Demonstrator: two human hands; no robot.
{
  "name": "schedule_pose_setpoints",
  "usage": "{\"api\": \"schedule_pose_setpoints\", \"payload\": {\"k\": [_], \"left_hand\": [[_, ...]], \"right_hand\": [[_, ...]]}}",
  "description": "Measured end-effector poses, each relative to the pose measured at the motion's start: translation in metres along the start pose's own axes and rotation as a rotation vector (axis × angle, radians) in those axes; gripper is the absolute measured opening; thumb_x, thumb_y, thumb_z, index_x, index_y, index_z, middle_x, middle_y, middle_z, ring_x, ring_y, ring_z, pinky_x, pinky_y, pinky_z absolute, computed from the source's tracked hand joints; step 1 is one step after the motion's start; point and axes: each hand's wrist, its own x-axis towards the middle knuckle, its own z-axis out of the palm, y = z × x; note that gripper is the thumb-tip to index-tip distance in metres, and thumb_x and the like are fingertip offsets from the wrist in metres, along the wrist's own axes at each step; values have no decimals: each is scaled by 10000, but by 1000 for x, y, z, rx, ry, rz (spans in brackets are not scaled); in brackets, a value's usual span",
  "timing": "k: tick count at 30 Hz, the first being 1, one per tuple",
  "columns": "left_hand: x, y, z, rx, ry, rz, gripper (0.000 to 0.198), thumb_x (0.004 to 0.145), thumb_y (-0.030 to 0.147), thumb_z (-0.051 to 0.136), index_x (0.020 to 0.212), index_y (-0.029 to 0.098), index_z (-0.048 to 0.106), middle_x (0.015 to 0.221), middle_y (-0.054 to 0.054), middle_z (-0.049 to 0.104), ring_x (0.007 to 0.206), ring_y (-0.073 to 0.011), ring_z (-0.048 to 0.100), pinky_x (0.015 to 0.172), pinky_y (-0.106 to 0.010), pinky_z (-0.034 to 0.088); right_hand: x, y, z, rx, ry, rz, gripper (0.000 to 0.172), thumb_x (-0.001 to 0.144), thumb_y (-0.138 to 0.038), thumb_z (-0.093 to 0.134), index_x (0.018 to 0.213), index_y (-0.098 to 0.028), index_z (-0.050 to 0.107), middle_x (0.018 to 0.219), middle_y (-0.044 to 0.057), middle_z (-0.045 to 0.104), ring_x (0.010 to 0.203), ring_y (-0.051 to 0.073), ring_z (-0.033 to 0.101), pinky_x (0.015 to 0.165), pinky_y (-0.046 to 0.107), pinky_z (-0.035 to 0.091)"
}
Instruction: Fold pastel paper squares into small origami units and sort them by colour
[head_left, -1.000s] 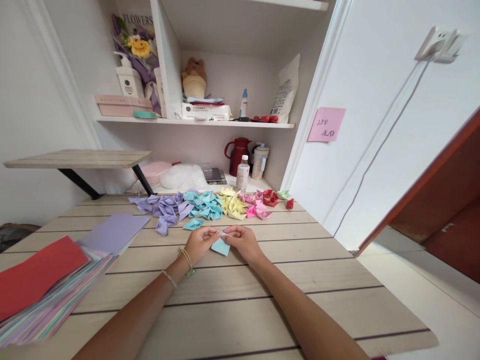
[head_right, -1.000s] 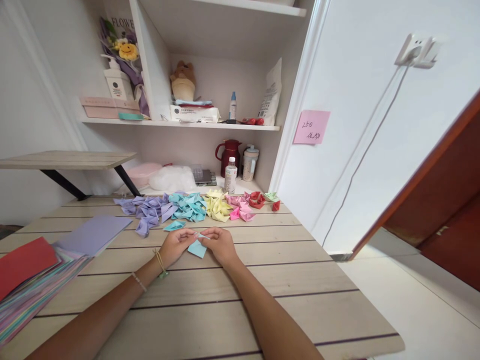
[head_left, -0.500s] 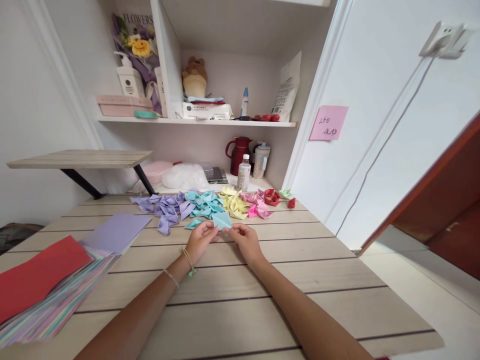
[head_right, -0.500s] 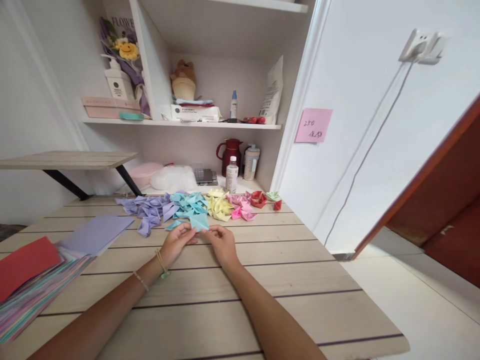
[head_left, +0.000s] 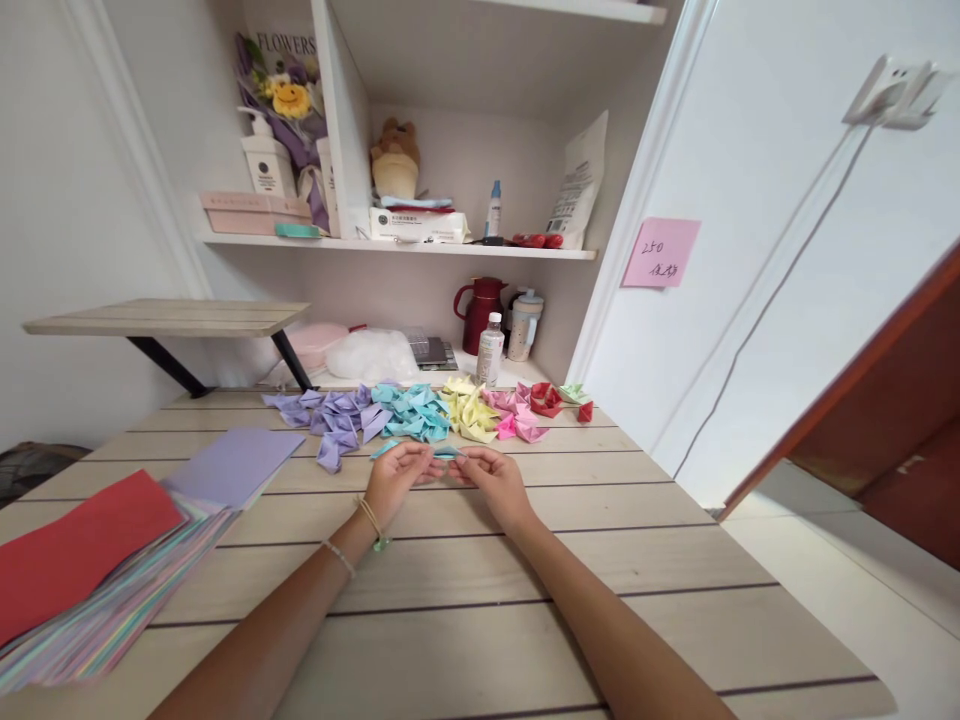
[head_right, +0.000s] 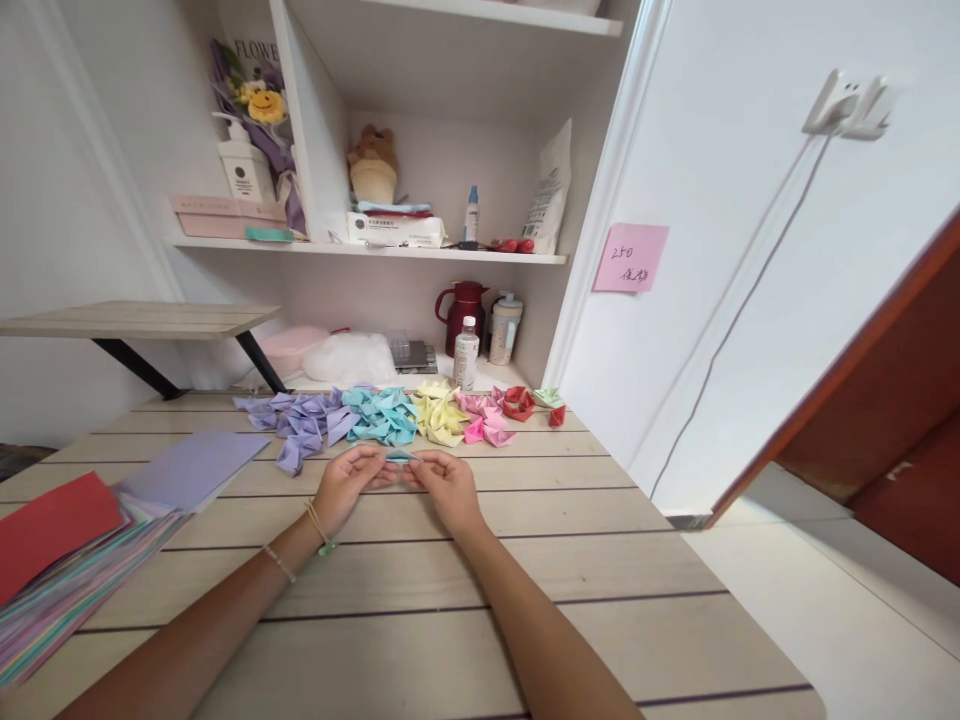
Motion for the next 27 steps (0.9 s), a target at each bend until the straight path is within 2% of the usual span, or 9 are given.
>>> {"api": "schedule_pose_setpoints", "payload": {"k": [6,12,16,18,22,23,27], "left_hand": [[0,-1,1,0,-22,-25,323,577,390,736,714,133,598,636,-47,690,651,-206,675,711,-352,542],[0,-1,0,4,-9,-11,302,599,391,720,684,133,589,654,-33,685,676,-199,675,756,-362,538],[0,-2,1,-27,-16,-8,286,617,378,712,668,133,573,658,-21,676,682,-196,674,764,-368,537],[1,-3,0,-36,-28,-8,288,619,359,716,737,131,586,689,-29,683,686,-192,675,764,-361,535],[2,-6,-3,-27,-83,-43,415,614,311,733,955,129,584,780,-61,698,723,-193,674,777,-349,524],[2,-7,-3,-15,-97,-59,439,613,310,735,980,123,582,789,-69,698,729,-196,673,778,-350,522],[1,-10,-1,20,-138,-127,500,597,334,743,1011,104,583,731,-68,690,671,-202,670,730,-361,526]], "right_hand": [[2,1,-4,6,9,8,370,565,-490,729,735,-165,678,703,58,698,658,200,653,691,346,520],[4,0,-7,2,-118,24,375,569,-477,731,765,-161,682,745,47,698,671,188,646,704,335,513],[3,-1,-2,3,-29,12,343,596,-487,710,694,-160,672,668,44,685,623,182,636,673,324,512],[3,0,-1,-9,11,-7,353,594,-482,712,735,-160,679,661,44,681,611,183,632,657,323,512],[4,5,-3,-25,52,-10,516,598,-459,717,1010,-158,639,653,28,675,618,187,637,655,335,512],[4,6,-4,-36,60,-8,513,600,-458,715,1003,-151,640,645,29,673,617,189,638,654,335,512],[3,7,-7,-133,57,-35,370,594,-464,711,759,-135,673,646,56,676,628,201,645,653,327,518]]}}
